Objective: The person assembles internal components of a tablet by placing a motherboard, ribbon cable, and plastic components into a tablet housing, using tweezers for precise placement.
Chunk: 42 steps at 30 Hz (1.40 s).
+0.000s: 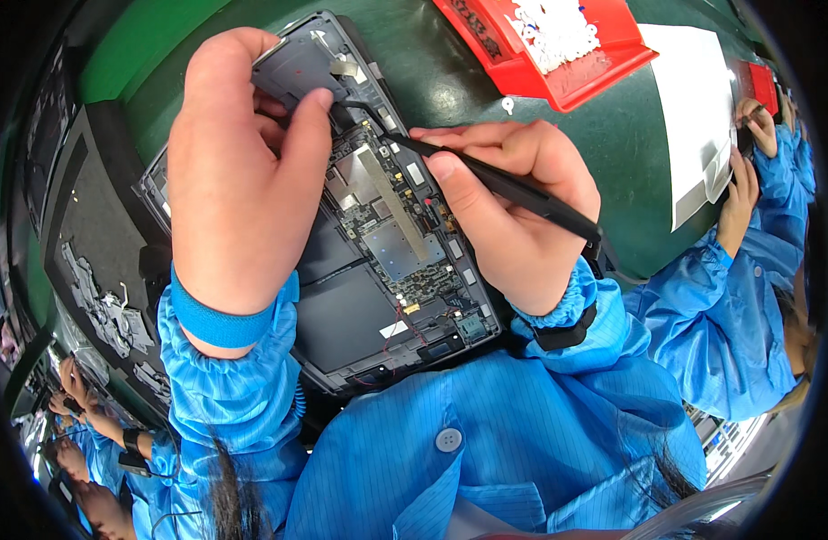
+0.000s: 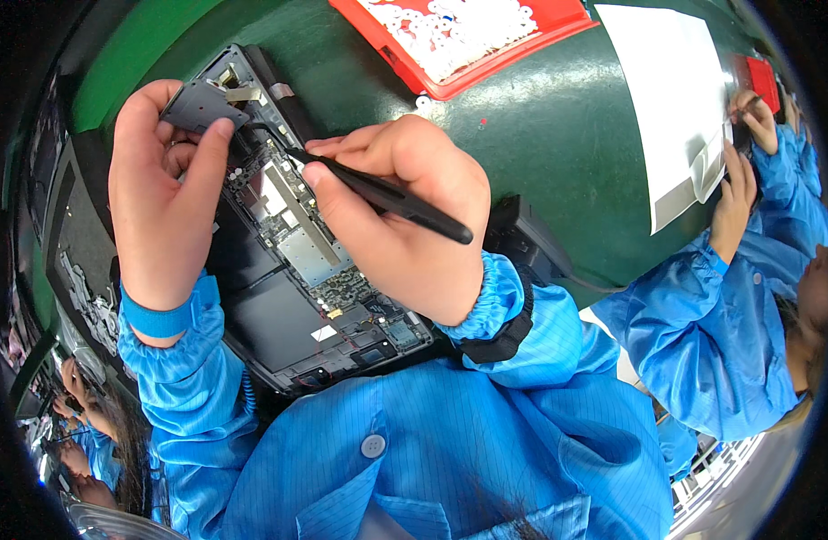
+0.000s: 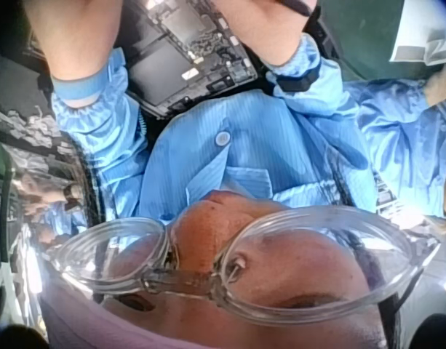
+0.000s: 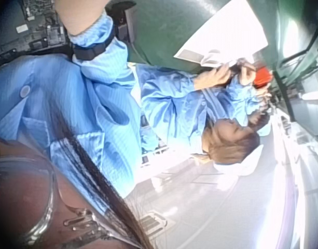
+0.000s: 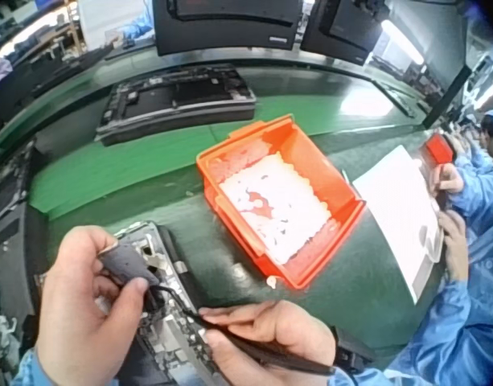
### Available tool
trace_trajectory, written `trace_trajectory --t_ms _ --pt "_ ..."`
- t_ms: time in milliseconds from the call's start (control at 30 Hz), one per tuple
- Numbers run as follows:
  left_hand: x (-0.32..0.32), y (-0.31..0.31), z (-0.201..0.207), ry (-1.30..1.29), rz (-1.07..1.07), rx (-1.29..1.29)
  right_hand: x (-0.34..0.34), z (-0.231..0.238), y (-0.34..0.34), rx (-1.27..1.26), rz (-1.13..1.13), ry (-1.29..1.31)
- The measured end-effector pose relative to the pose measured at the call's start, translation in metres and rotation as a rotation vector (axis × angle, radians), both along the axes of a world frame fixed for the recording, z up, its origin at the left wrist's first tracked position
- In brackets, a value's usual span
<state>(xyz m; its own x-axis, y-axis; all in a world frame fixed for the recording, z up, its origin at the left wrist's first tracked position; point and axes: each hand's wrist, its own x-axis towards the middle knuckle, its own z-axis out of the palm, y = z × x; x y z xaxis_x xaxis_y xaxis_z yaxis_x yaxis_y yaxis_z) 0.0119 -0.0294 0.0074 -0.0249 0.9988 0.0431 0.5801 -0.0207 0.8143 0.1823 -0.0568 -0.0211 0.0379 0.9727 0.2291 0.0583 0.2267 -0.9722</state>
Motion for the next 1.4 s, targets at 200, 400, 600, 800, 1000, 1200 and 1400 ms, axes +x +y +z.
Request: trace_trajectory --t_ms 200,400,600,800,1000,1200,1400 --pt "0.0 0.003 0.002 0.17 -0.032 0.02 -0.002 -0.002 0.001 0.13 0.024 -0.075" --pt "0.003 0.002 0.007 0.2 -0.041 0.002 -0.004 -0.006 0.002 0.319 0.063 -0.148" --pt "-0.001 0.004 0.0 0.102 -0.025 -0.005 -0.004 -0.01 0.002 0.388 0.06 -0.178" --pt "0.004 0.002 0.005 -0.159 0.008 -0.035 -0.003 -0.009 0.003 0.312 0.072 -0.11" --pt "0.003 0.001 0.004 -0.095 -0.003 -0.025 -0.002 -0.01 0.001 0.322 0.049 -0.124" --pt "0.007 0.0 0.003 0.198 -0.075 0.186 -0.003 -0.012 0.001 0.358 0.042 -0.106" --pt "0.007 0.0 0.003 0.269 -0.079 0.163 -0.004 -0.013 0.001 0.343 0.04 -0.1"
